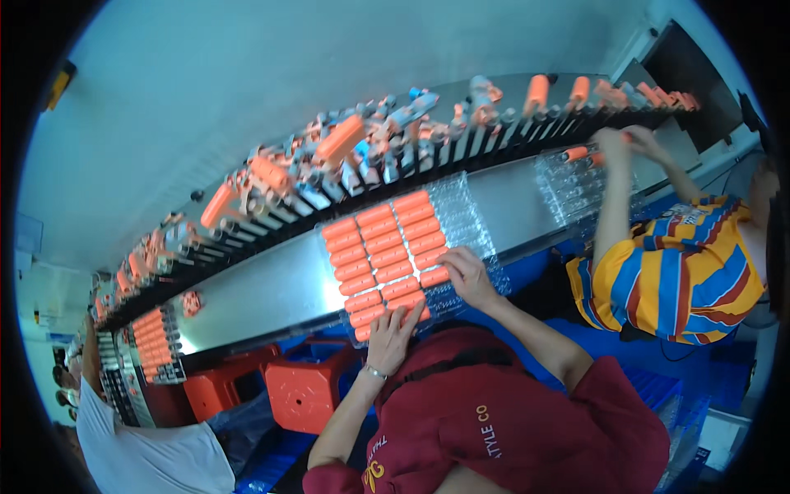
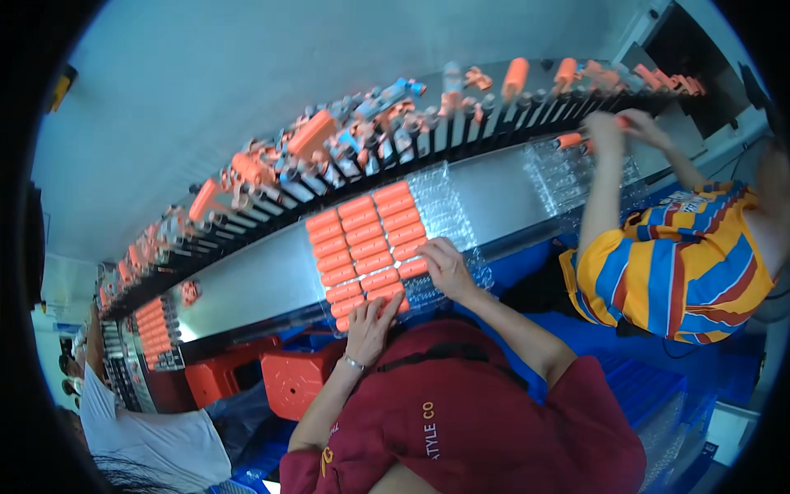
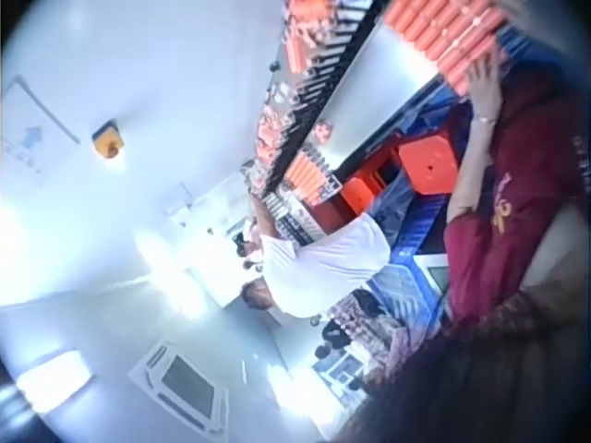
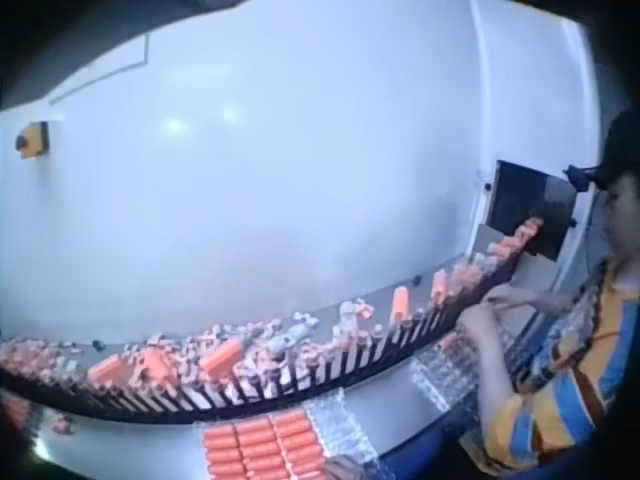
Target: The person takes components from an assembly line, packs them into a plastic tray by hand, and places the filled tray onto a conveyor belt before picking up a new tray to pack more components.
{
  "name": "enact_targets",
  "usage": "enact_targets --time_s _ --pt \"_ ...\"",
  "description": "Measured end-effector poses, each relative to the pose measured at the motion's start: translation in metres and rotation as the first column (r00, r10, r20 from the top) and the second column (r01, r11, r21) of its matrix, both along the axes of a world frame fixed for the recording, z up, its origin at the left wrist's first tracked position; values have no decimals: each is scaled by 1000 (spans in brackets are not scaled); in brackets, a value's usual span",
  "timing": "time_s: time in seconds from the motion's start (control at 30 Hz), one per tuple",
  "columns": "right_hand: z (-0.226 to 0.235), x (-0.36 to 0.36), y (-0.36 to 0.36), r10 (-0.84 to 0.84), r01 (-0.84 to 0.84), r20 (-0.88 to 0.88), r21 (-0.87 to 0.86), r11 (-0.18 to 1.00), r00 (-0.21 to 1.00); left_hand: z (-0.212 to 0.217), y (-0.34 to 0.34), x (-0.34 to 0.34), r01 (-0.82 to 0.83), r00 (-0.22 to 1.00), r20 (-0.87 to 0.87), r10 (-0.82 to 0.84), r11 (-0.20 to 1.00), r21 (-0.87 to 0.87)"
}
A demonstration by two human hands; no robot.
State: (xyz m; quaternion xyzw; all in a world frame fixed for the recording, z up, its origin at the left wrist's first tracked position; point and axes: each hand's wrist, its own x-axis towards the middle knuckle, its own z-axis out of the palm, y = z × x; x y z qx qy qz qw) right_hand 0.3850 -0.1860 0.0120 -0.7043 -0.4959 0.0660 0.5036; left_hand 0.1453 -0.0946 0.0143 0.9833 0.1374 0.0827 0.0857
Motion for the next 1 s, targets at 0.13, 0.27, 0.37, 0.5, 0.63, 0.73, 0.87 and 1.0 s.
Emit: enact_targets --time_s 0.13,0.27,0.37,0.5,0.63,0.73,0.87,1.0 --pt "13 5 -4 0 0 -33 4 1000 999 34 0 15 -79 992 98 84 996 -48" --pt "24 19 -11 -4 -2 -108 -57 998 994 71 23 45 -64 977 193 87 990 -123" --pt "29 35 -10 5 -42 -329 -104 994 944 100 39 61 -33 982 182 52 994 -106" --pt "64 85 -4 -131 176 -548 30 984 826 96 54 59 -10 994 113 14 999 -40" --pt "145 159 5 -419 472 -273 170 865 866 70 81 31 -203 956 209 207 978 -40" --pt "206 191 22 -502 390 371 338 857 781 59 83 -2 -343 914 182 361 931 -127" --pt "227 237 63 114 168 742 -295 941 660 24 95 -18 -389 897 148 416 903 -182" --pt "255 217 117 215 30 273 -680 732 938 7 116 -22 -429 871 138 472 866 -257"
